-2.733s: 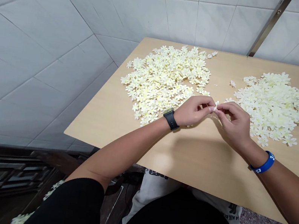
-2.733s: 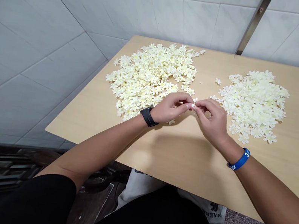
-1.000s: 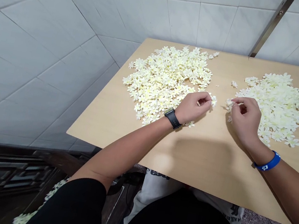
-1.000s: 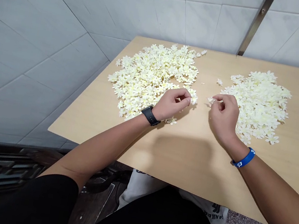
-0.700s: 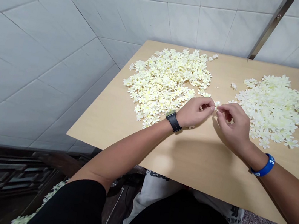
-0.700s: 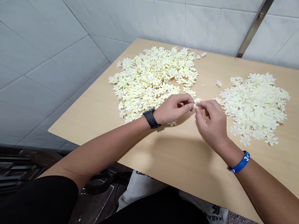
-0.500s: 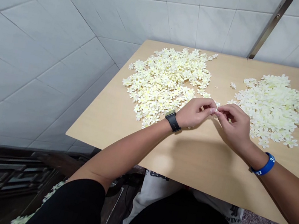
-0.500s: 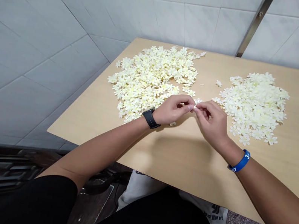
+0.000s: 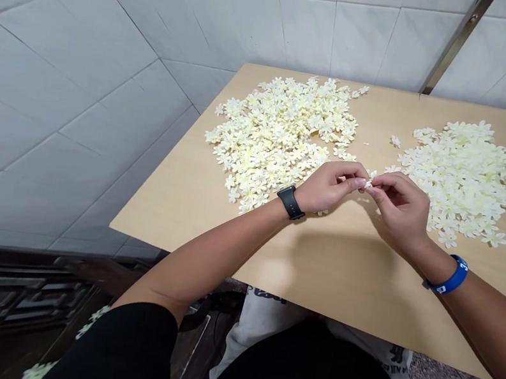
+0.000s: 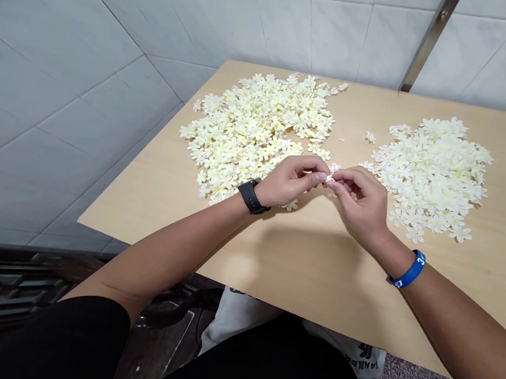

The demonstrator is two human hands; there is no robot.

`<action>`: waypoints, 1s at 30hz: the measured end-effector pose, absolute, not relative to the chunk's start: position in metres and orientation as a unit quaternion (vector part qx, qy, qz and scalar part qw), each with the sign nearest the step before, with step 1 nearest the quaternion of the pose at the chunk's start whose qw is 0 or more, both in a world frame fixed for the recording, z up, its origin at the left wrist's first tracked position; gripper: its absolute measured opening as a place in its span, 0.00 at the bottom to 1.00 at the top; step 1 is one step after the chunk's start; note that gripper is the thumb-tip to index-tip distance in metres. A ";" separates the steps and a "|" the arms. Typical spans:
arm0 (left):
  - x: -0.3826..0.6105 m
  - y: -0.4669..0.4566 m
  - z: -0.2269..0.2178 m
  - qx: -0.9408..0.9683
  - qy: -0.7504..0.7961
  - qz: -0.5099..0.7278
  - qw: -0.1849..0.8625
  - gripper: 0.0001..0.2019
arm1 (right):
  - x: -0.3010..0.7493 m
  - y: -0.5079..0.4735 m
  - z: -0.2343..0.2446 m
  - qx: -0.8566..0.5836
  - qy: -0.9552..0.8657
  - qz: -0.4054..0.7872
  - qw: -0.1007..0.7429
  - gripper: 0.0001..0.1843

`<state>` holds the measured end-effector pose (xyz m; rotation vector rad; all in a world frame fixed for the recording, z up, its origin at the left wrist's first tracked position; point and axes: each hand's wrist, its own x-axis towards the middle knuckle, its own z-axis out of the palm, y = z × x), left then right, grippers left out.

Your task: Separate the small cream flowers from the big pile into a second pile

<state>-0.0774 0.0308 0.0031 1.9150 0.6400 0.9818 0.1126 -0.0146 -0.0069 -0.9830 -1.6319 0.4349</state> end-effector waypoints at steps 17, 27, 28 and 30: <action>-0.077 0.025 0.008 0.773 0.281 0.385 0.419 0.20 | 0.113 -0.013 -0.010 -0.423 -0.675 0.224 0.562 0.15; -0.077 0.026 0.007 0.770 0.287 0.384 0.421 0.18 | 0.114 -0.013 -0.007 -0.428 -0.681 0.208 0.556 0.15; -0.077 0.026 0.007 0.771 0.285 0.384 0.421 0.18 | 0.114 -0.013 -0.007 -0.428 -0.682 0.206 0.556 0.16; -0.077 0.027 0.007 0.772 0.286 0.382 0.420 0.19 | 0.114 -0.013 -0.006 -0.435 -0.681 0.203 0.553 0.18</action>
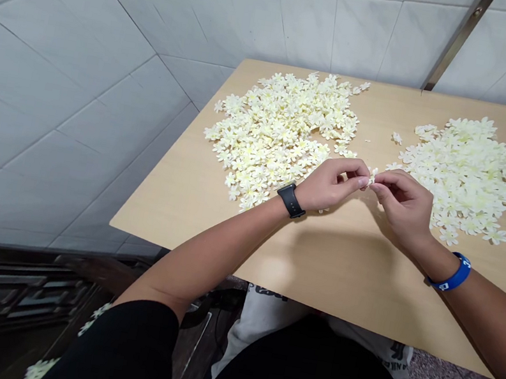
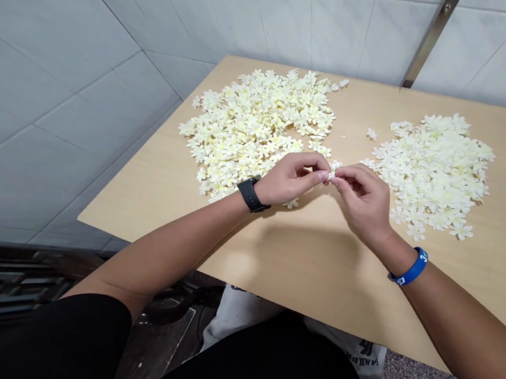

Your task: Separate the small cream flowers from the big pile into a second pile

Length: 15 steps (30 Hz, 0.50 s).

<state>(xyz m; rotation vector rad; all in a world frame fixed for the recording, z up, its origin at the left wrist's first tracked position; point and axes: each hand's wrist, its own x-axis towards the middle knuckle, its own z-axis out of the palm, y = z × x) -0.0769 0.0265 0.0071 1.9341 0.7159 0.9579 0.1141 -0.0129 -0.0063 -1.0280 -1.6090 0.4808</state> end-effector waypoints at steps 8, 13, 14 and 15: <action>-0.078 0.026 0.008 0.767 0.286 0.382 0.429 0.18 | 0.114 -0.014 -0.005 -0.433 -0.679 0.205 0.557 0.16; -0.078 0.026 0.008 0.771 0.291 0.374 0.426 0.20 | 0.115 -0.014 -0.006 -0.431 -0.688 0.189 0.553 0.11; -0.078 0.026 0.008 0.772 0.293 0.372 0.424 0.20 | 0.115 -0.014 -0.006 -0.437 -0.690 0.183 0.547 0.10; -0.078 0.027 0.007 0.773 0.293 0.369 0.424 0.21 | 0.115 -0.015 -0.006 -0.442 -0.693 0.175 0.542 0.10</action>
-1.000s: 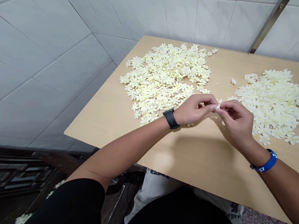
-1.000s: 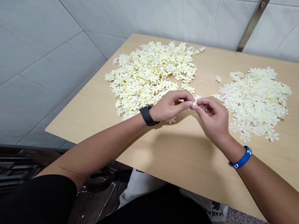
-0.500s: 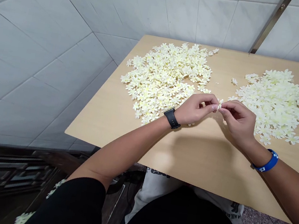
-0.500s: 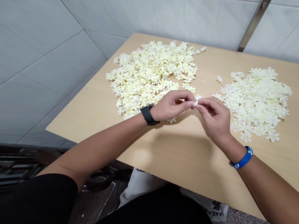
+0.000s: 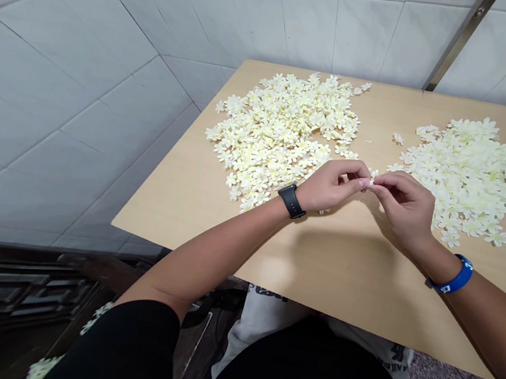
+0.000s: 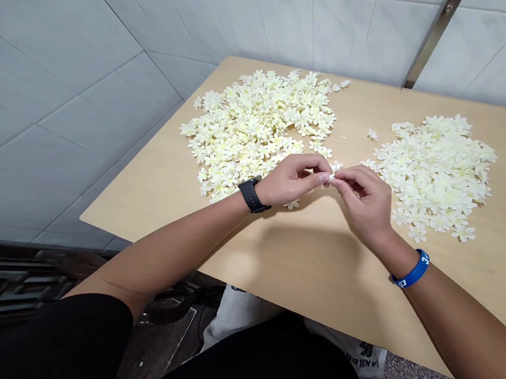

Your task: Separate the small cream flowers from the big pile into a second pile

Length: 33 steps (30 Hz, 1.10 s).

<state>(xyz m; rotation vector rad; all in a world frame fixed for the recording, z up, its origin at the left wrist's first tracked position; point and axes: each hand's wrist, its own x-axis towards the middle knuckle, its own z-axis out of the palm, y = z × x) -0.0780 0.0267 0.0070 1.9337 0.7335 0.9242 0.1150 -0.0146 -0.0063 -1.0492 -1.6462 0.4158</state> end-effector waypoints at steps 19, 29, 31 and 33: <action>-0.077 0.026 0.009 0.777 0.300 0.377 0.405 0.09 | 0.116 -0.016 -0.006 -0.429 -0.714 0.167 0.528 0.04; -0.074 0.027 0.008 0.782 0.301 0.387 0.386 0.05 | 0.115 -0.017 -0.004 -0.458 -0.705 0.158 0.518 0.07; -0.075 0.028 0.009 0.776 0.309 0.394 0.384 0.05 | 0.117 -0.015 -0.006 -0.475 -0.687 0.152 0.529 0.08; -0.076 0.031 0.009 0.767 0.328 0.400 0.380 0.05 | 0.120 -0.011 -0.009 -0.499 -0.662 0.134 0.543 0.08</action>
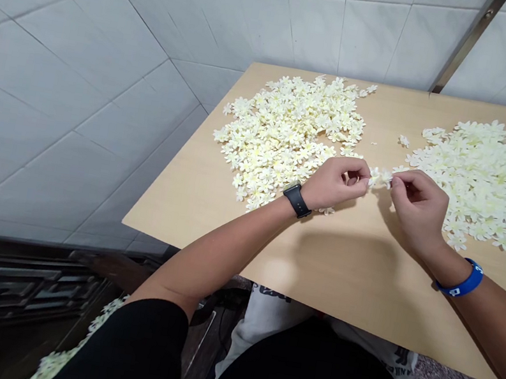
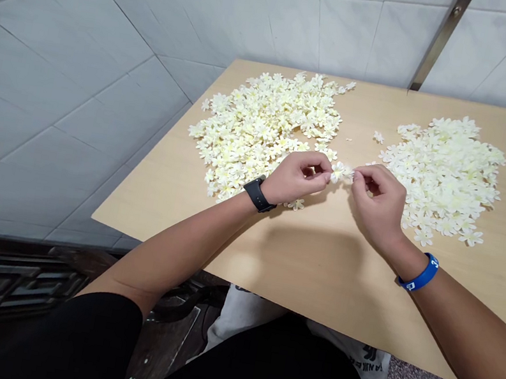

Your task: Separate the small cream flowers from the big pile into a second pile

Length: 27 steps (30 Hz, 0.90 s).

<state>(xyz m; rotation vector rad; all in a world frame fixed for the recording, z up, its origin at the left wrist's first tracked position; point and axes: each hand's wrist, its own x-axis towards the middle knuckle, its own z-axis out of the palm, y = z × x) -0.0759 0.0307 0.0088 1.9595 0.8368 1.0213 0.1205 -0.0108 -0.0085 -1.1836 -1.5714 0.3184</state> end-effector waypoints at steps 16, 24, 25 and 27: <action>-0.077 0.029 0.005 0.774 0.306 0.371 0.413 0.12 | 0.115 -0.016 -0.010 -0.446 -0.749 0.068 0.486 0.03; -0.076 0.029 0.004 0.774 0.307 0.374 0.408 0.11 | 0.113 -0.019 -0.004 -0.470 -0.708 0.122 0.513 0.07; -0.076 0.029 0.004 0.771 0.311 0.377 0.407 0.11 | 0.113 -0.019 -0.004 -0.480 -0.697 0.124 0.517 0.08; -0.076 0.030 0.004 0.766 0.327 0.384 0.399 0.08 | 0.116 -0.016 -0.004 -0.511 -0.667 0.125 0.527 0.08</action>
